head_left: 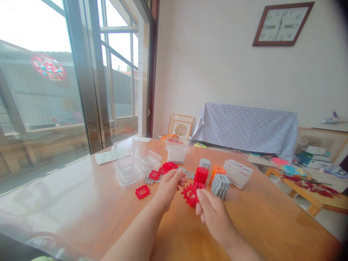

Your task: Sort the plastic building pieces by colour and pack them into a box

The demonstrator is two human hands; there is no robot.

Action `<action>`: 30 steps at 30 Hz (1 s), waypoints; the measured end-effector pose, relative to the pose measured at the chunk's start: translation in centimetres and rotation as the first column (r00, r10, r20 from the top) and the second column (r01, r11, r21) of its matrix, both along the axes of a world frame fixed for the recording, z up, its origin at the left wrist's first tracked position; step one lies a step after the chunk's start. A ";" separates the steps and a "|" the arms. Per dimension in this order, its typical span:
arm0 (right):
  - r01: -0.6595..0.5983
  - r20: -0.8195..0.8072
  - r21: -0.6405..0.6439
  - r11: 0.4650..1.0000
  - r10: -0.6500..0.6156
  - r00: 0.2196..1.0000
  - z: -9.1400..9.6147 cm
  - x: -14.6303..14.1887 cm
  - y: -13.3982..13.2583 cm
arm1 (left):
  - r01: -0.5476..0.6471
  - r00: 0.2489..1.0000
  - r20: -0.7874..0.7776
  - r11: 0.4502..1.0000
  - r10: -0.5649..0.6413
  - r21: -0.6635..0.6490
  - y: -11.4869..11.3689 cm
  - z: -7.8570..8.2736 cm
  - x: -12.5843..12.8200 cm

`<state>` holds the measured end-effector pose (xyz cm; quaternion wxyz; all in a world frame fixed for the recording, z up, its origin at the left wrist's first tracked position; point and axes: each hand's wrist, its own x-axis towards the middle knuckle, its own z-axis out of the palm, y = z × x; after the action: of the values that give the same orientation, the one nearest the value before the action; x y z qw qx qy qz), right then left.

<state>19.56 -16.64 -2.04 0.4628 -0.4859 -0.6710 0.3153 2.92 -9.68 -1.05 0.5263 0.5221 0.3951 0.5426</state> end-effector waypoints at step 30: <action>0.072 0.216 0.253 0.965 -0.129 0.968 0.0 4.1 2.3 | 0.169 0.985 0.015 0.986 -0.169 0.009 -0.5 0.4 0.5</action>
<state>23.63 -14.35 -2.03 0.4534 -0.4926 -0.7279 0.1482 3.39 -10.20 -0.66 0.5716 0.5513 0.3432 0.5015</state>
